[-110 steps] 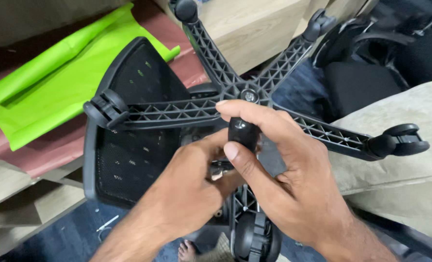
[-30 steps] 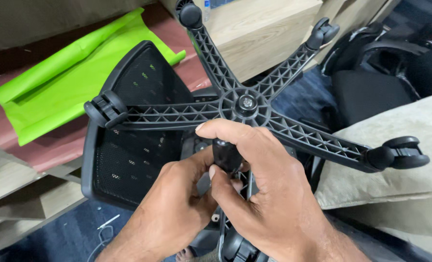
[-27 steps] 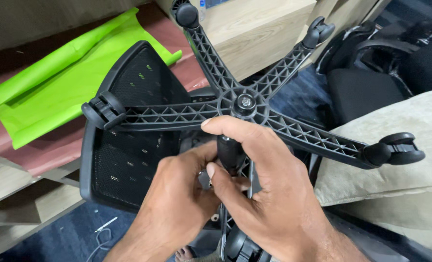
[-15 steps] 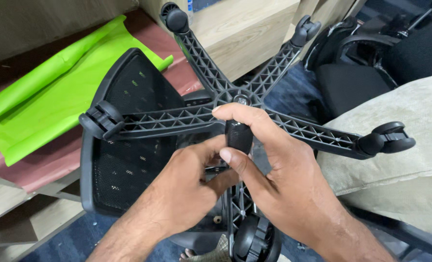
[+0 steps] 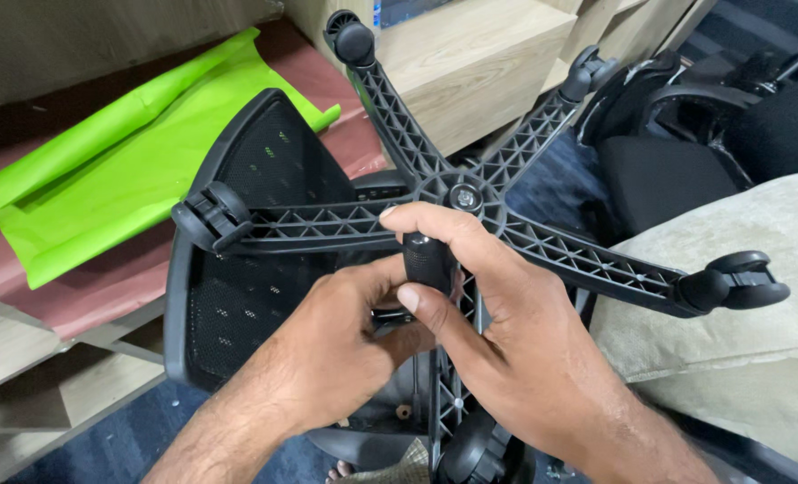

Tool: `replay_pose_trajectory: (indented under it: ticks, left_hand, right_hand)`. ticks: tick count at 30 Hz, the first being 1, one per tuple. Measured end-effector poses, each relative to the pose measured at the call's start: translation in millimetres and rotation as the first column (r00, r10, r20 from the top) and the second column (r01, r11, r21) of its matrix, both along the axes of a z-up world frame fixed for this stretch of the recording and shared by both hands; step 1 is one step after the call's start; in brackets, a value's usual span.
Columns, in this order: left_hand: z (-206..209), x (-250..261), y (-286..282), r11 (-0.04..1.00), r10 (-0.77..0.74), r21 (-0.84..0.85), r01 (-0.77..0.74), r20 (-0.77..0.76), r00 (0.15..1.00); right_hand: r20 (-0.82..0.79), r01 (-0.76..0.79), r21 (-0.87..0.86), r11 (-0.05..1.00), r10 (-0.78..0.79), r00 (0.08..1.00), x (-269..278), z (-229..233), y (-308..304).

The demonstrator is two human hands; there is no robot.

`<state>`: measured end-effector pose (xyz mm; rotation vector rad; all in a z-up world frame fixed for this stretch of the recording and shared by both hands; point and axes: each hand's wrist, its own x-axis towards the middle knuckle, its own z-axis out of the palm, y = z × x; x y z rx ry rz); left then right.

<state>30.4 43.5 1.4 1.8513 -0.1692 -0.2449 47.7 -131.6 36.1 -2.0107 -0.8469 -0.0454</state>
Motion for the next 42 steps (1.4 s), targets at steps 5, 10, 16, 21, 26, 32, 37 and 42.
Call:
replay_pose_trajectory:
  ticks: [5, 10, 16, 21, 26, 32, 37, 42]
  left_hand:
    - [-6.0, -3.9, -6.3, 0.990, 0.117, 0.078, -0.119, 0.030, 0.993]
    - [-13.7, -8.7, -21.2, 0.965, 0.259, 0.031, -0.260, 0.046, 0.965]
    - [-13.0, -13.9, -18.9, 0.988, 0.152, -0.025, -0.151, 0.098, 0.983]
    - [-9.1, -22.0, -15.0, 0.988, 0.155, -0.037, -0.152, 0.090, 0.984]
    - [-11.9, -25.2, -20.5, 0.959, 0.268, 0.113, -0.260, -0.070, 0.961]
    - [-13.8, -32.2, -23.6, 0.977, 0.175, 0.139, -0.162, -0.087, 0.981]
    - [-16.3, -34.1, -21.4, 0.984, 0.178, -0.041, -0.176, 0.037, 0.983]
    - [-17.7, -30.8, -25.7, 0.954, 0.295, -0.070, -0.293, 0.030, 0.955]
  right_hand:
    - [0.039, -0.051, 0.041, 0.998, 0.049, 0.998, 4.6, -0.5, -2.6]
    - [0.050, -0.063, 0.035, 0.997, 0.061, 0.997, 7.5, -2.7, -5.9]
    - [-0.030, -0.078, 0.078, 0.994, 0.081, 0.996, 5.8, -2.3, -10.1]
    - [-0.048, -0.108, 0.049, 0.993, 0.111, 0.993, 5.3, 1.1, -11.9]
    - [0.159, -0.075, 0.023, 0.997, 0.070, 0.985, 2.5, -3.1, -7.2]
    - [0.107, -0.085, 0.015, 0.996, 0.083, 0.991, 9.0, 0.2, -12.6]
    - [0.054, -0.188, 0.101, 0.977, 0.183, 0.982, 6.2, -0.8, -15.5]
    - [0.056, -0.170, 0.098, 0.981, 0.165, 0.985, 3.9, -5.9, -13.3]
